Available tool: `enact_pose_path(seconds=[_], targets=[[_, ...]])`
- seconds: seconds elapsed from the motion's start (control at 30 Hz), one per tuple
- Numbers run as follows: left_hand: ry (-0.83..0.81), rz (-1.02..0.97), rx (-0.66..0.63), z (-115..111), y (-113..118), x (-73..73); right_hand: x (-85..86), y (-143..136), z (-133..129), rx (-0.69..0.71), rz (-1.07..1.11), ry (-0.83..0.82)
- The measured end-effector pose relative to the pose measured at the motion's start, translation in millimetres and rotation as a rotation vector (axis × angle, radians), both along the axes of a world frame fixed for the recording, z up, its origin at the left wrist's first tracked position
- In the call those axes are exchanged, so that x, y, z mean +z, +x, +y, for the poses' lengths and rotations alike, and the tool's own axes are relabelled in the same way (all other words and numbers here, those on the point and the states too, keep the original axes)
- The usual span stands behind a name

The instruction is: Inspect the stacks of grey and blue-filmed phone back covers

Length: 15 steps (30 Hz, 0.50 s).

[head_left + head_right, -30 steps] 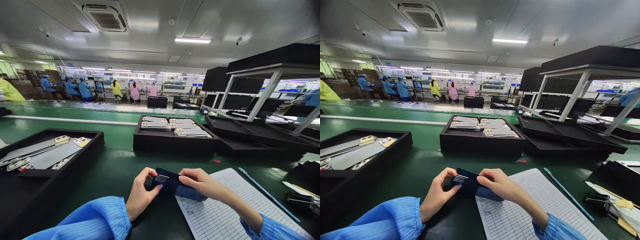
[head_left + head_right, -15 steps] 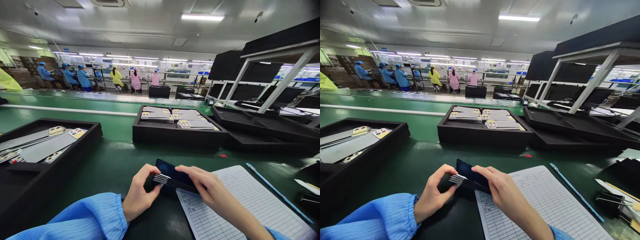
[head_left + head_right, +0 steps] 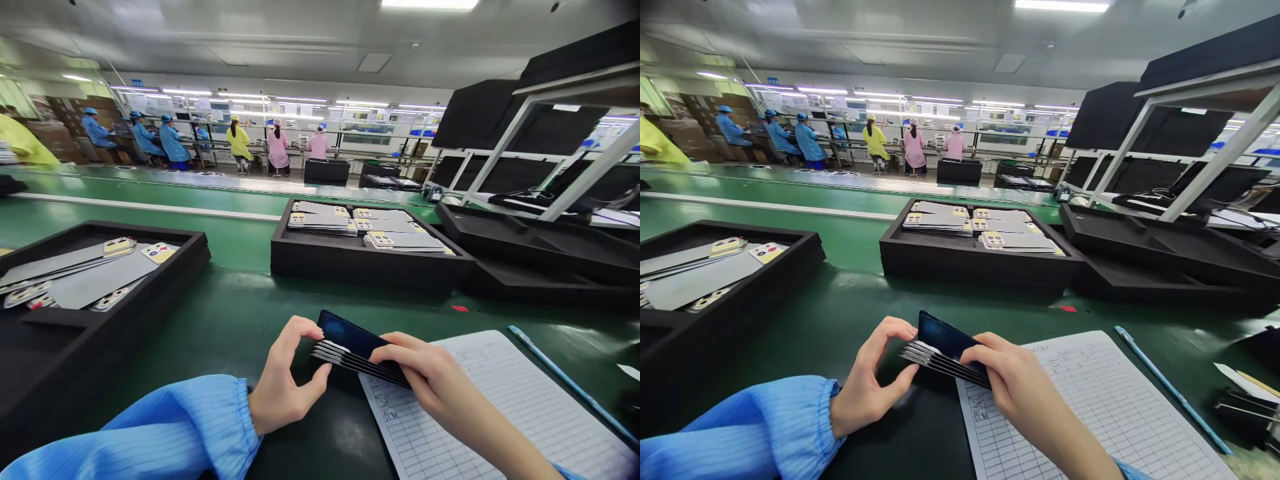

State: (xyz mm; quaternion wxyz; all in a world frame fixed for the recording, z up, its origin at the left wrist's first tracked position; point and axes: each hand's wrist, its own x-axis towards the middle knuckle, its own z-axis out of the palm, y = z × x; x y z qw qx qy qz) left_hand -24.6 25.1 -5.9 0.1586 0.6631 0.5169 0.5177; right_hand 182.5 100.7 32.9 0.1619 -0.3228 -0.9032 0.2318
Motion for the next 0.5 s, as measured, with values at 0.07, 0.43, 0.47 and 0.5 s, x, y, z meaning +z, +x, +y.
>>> enact_pose_path(seconds=[0.07,0.43,0.47,0.5], targets=[[0.031,0.019,0.039,0.0,-0.2,-2.1,-0.2,0.1,0.5,-0.002,0.001,0.003],[0.04,0.085,0.059,2.9,-2.2,-2.9,-0.7,-0.3,1.9,-0.004,-0.018,0.001],[0.036,0.079,0.054,2.9,-2.1,-3.1,-0.4,-0.3,1.7,-0.002,-0.021,-0.001],[0.031,0.069,0.048,2.9,-2.0,-3.4,0.0,-0.4,1.6,-0.001,-0.023,-0.002]])
